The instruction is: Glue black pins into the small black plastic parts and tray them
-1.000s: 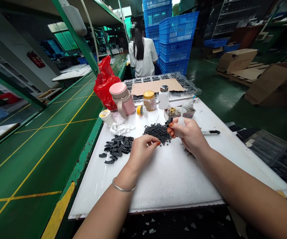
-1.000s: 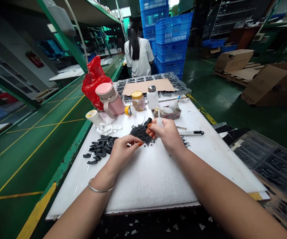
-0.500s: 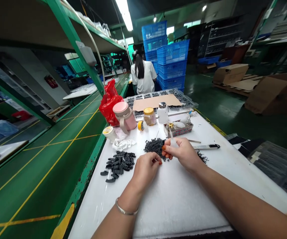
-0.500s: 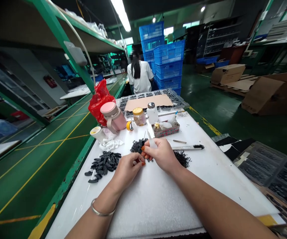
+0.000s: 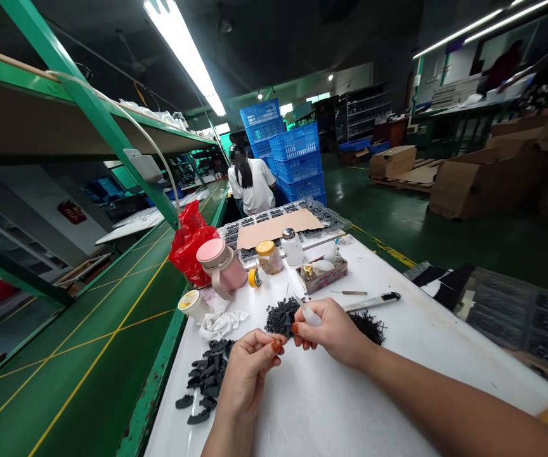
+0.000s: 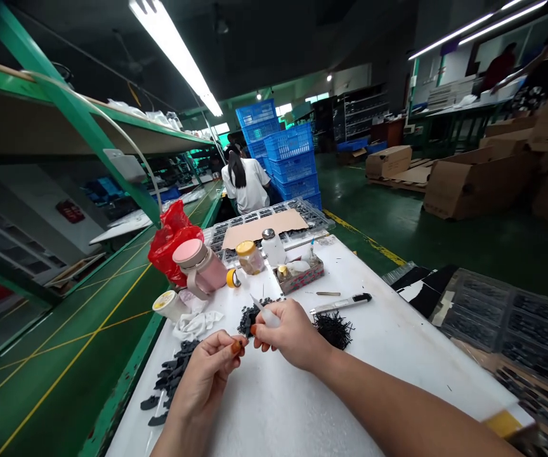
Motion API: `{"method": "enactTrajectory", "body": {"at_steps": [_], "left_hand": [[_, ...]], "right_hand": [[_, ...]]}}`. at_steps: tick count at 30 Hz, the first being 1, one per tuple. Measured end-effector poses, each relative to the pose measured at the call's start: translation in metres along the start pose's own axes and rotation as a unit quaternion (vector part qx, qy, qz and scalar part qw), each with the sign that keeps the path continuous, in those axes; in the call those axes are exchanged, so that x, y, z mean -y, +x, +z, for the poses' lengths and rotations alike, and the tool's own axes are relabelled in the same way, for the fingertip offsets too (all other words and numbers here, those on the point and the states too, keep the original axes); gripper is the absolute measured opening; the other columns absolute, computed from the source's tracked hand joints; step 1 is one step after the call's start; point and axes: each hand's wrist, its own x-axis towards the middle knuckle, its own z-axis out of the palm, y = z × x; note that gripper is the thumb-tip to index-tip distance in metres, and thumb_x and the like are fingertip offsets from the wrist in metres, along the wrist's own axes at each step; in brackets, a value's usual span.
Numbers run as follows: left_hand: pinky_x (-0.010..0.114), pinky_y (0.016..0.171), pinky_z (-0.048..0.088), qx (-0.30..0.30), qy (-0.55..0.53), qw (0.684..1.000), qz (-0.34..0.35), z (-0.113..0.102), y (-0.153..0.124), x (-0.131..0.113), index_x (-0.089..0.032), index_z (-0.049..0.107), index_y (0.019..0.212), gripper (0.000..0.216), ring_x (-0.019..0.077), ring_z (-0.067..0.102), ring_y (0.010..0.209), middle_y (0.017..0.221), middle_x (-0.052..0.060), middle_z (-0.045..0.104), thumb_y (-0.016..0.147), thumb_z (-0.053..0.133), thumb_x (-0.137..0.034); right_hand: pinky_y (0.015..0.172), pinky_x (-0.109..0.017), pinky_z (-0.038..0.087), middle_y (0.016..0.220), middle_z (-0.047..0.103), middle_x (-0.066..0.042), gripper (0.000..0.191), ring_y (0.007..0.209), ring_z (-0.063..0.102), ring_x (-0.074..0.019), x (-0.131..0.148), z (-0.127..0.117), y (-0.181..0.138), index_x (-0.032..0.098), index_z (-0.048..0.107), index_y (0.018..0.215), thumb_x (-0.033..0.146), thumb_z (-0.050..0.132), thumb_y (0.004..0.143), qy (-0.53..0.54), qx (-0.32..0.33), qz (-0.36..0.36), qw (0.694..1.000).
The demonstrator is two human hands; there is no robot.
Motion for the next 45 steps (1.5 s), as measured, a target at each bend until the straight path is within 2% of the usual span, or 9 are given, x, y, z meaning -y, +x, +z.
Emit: {"method": "enactTrajectory", "body": {"at_steps": [2, 6, 10, 18, 27, 45], "left_hand": [[0.014, 0.053, 0.044, 0.016, -0.025, 0.999, -0.019, -0.002, 0.001, -0.001, -0.012, 0.062, 0.063, 0.028, 0.0089, 0.056, 0.063, 0.077, 0.006, 0.066, 0.056, 0.087, -0.023], [0.013, 0.054, 0.046, 0.026, -0.063, 0.997, -0.047, -0.006, 0.004, 0.000, -0.014, 0.069, 0.079, 0.034, 0.0086, 0.057, 0.063, 0.073, 0.004, 0.064, 0.052, 0.090, -0.021], [0.014, 0.053, 0.047, 0.044, -0.082, 0.995, -0.041, -0.005, 0.005, 0.003, -0.011, 0.068, 0.071, 0.030, 0.0090, 0.057, 0.063, 0.071, 0.004, 0.063, 0.053, 0.090, -0.022], [0.018, 0.055, 0.051, 0.043, -0.118, 0.990, -0.055, -0.004, 0.004, 0.006, -0.013, 0.068, 0.072, 0.032, 0.0107, 0.059, 0.067, 0.076, 0.003, 0.063, 0.050, 0.090, -0.020], [0.016, 0.055, 0.050, 0.064, -0.137, 0.985, -0.079, -0.003, 0.004, 0.010, -0.013, 0.067, 0.073, 0.033, 0.0091, 0.059, 0.061, 0.072, 0.002, 0.064, 0.050, 0.090, -0.018], [0.015, 0.057, 0.051, 0.057, -0.149, 0.984, -0.075, -0.002, 0.004, 0.009, -0.013, 0.069, 0.070, 0.031, 0.0082, 0.060, 0.063, 0.077, 0.002, 0.066, 0.048, 0.090, -0.015]], "right_hand": [[0.048, -0.020, 0.038, 0.060, 0.063, -0.002, 0.017, 0.050, 0.052, -0.0098, 0.002, 0.001, -0.001, 0.014, 0.057, 0.067, 0.028, 0.066, 0.073, -0.001, 0.006, 0.002, 1.000], [0.049, -0.021, 0.039, 0.060, 0.063, -0.002, 0.022, 0.051, 0.053, -0.0100, 0.004, 0.002, -0.003, 0.014, 0.057, 0.068, 0.032, 0.069, 0.073, -0.001, 0.019, 0.005, 1.000], [0.052, -0.022, 0.042, 0.062, 0.063, -0.002, 0.023, 0.053, 0.053, -0.0105, 0.004, 0.002, -0.005, 0.014, 0.058, 0.069, 0.034, 0.066, 0.077, -0.020, 0.029, -0.006, 0.999], [0.052, -0.023, 0.043, 0.062, 0.064, -0.002, 0.020, 0.053, 0.053, -0.0103, 0.009, 0.006, -0.012, 0.015, 0.058, 0.068, 0.030, 0.064, 0.079, -0.061, 0.027, -0.011, 0.998], [0.049, -0.022, 0.041, 0.056, 0.062, -0.002, 0.012, 0.050, 0.052, -0.0112, 0.012, 0.011, -0.017, 0.015, 0.059, 0.065, 0.024, 0.064, 0.071, -0.068, 0.019, 0.042, 0.997], [0.047, -0.022, 0.040, 0.055, 0.062, -0.002, 0.011, 0.049, 0.051, -0.0113, 0.010, 0.011, -0.015, 0.015, 0.059, 0.062, 0.023, 0.062, 0.069, -0.086, -0.009, 0.057, 0.995]]}}
